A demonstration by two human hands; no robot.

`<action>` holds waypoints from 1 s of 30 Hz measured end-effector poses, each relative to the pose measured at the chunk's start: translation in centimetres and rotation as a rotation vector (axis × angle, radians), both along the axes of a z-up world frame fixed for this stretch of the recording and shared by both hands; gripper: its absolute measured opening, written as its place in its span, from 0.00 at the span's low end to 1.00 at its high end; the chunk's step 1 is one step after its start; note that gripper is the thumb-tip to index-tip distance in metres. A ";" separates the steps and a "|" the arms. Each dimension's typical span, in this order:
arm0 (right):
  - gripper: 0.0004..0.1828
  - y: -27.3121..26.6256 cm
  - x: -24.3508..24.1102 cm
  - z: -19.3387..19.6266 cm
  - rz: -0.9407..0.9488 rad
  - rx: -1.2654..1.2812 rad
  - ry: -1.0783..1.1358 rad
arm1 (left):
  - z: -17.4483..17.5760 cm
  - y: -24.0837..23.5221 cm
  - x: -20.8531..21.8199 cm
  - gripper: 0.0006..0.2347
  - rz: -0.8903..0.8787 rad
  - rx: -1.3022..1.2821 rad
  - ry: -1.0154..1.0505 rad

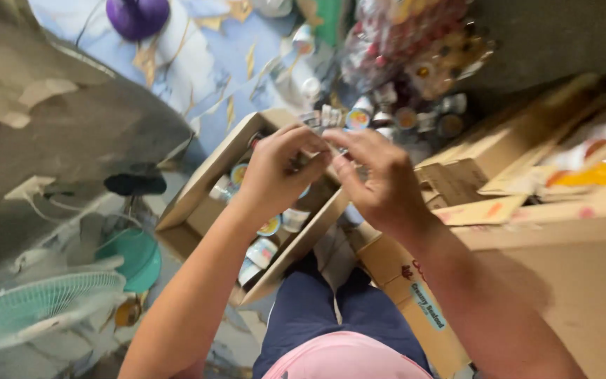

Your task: The person organizes cup noodles in cardboard boxes and places them onto a shelf in a storage area.

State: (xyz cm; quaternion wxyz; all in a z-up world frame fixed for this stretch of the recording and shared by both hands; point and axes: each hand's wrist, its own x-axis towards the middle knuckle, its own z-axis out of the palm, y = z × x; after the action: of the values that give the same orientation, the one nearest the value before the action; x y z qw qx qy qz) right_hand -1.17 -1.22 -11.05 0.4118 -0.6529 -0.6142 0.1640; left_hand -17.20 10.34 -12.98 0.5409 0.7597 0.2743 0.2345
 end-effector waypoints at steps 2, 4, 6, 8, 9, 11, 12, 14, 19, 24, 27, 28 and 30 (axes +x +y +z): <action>0.17 2.8 -2.2 -6.7 0.011 -0.168 0.236 | -8.4 1.6 -4.0 0.05 0.122 -0.195 0.024; 0.18 5.0 -4.0 -13.5 0.011 -0.346 0.466 | -14.5 2.9 -7.2 0.05 0.242 -0.389 0.045; 0.18 6.5 -5.5 -20.3 -0.055 -0.518 0.428 | -18.3 4.1 -9.5 0.06 0.322 -0.181 0.394; 0.19 7.5 -6.6 -25.0 -0.052 -0.624 0.354 | -24.5 4.6 -11.3 0.08 0.338 -0.144 0.495; 0.20 7.8 -7.1 -27.2 -0.058 -0.711 0.273 | -27.5 4.5 -12.2 0.11 0.340 -0.090 0.587; 0.23 7.1 -7.6 -32.8 -0.032 -0.664 0.224 | -32.1 4.4 -12.7 0.15 0.335 -0.085 0.703; 0.26 6.7 -7.7 -35.5 -0.019 -0.600 0.164 | -34.5 4.4 -12.7 0.19 0.321 -0.065 0.802; 0.31 7.8 -8.2 -37.9 -0.037 -0.692 0.125 | -37.3 5.3 -12.4 0.23 0.317 -0.075 0.845; 0.43 9.8 -8.4 -45.0 -0.097 -0.783 0.089 | -42.2 8.5 -9.8 0.34 0.303 0.052 0.871; 0.57 13.2 -9.1 -48.9 -0.175 -0.838 -0.009 | -46.3 12.0 -8.2 0.36 0.124 0.061 0.981; 0.62 14.6 -10.1 -51.0 -0.215 -1.056 -0.061 | -48.8 13.4 -7.8 0.34 -0.031 -0.161 1.080; 0.62 14.9 -10.7 -51.4 -0.220 -1.061 -0.061 | -49.4 13.6 -7.7 0.34 -0.038 -0.162 1.078; 0.61 15.5 -11.8 -52.3 -0.272 -1.211 -0.040 | -50.4 14.0 -7.4 0.33 -0.026 -0.172 0.993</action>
State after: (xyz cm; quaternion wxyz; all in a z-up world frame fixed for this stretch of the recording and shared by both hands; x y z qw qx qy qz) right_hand -12.94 14.32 -63.31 -0.0263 -0.8460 -0.3310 0.4172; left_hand -24.59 24.34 -63.33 0.4085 0.7356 0.5076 -0.1854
